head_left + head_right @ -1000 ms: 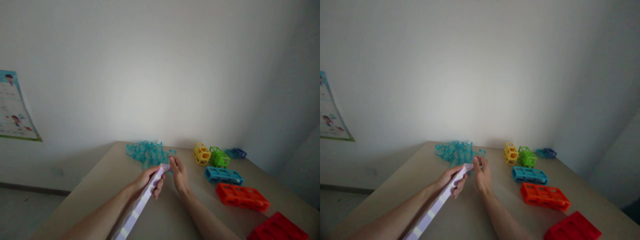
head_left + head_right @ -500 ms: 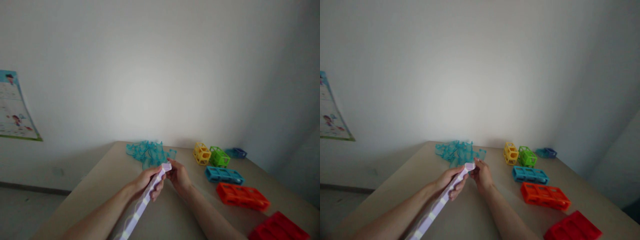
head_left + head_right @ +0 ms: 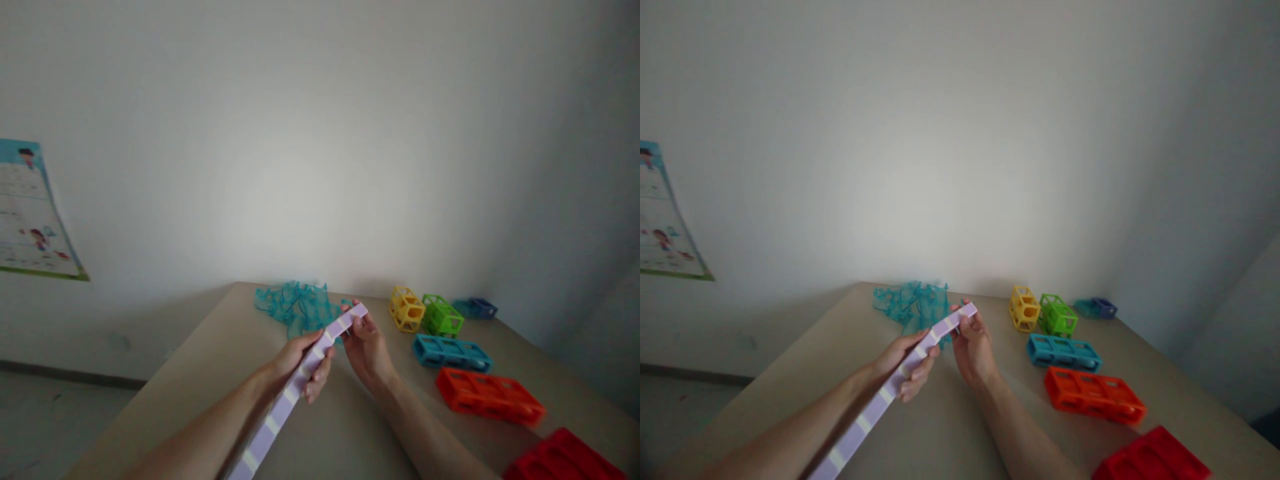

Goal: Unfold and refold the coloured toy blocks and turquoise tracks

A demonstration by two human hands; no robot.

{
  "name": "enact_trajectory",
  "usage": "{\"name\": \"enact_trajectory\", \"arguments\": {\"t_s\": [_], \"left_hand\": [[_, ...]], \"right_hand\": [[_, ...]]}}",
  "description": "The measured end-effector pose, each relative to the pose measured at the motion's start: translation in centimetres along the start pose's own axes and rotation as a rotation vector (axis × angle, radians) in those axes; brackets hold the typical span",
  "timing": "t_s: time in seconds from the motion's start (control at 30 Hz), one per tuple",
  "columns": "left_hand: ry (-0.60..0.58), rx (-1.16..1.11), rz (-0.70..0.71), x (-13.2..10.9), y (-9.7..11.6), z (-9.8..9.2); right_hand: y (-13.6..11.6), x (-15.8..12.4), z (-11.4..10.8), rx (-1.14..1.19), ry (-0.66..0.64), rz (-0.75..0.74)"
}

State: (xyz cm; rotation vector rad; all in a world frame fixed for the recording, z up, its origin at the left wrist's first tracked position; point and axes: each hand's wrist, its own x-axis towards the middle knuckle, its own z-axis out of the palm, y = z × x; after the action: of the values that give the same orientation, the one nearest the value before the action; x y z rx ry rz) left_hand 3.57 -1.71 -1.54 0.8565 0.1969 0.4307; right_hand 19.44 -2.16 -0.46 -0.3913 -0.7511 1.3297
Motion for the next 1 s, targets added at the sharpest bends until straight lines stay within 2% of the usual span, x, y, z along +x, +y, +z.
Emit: {"name": "enact_trajectory", "arguments": {"t_s": [0.23, 0.43, 0.57, 0.63, 0.7, 0.77, 0.87, 0.93, 1.0], "left_hand": [[-0.01, -0.037, 0.0, -0.1, -0.2, 0.0], [-0.02, -0.059, -0.108, -0.1, -0.3, 0.6], [0.041, -0.008, -0.161, -0.5, -0.5, 1.1], [0.029, 0.031, -0.174, -0.8, -0.6, 1.5], [0.003, 0.054, -0.152, -0.9, -0.6, 1.7], [0.007, 0.047, -0.104, -0.9, -0.6, 1.7], [0.057, 0.016, -0.034, -0.6, -0.4, 1.2], [0.099, 0.017, -0.007, -0.5, -0.2, 1.0], [0.122, 0.043, 0.0, -0.7, 0.0, 1.0]], "right_hand": [[0.1, -0.5, 0.3, -0.08, -0.089, 0.196], [0.6, -0.6, 0.3, -0.106, -0.047, 0.216], [-0.3, 0.5, -0.4, -0.076, 0.072, 0.126], [-1.0, 1.1, -0.9, -0.056, 0.178, 0.029], [-1.5, 1.3, -1.2, -0.067, 0.237, -0.004], [-1.3, 0.9, -1.1, -0.108, 0.174, 0.096], [0.1, -0.4, -0.4, -0.18, -0.057, 0.305], [0.8, -0.9, 0.1, -0.221, -0.128, 0.325], [0.9, -0.7, 0.2, -0.239, -0.091, 0.262]]}}
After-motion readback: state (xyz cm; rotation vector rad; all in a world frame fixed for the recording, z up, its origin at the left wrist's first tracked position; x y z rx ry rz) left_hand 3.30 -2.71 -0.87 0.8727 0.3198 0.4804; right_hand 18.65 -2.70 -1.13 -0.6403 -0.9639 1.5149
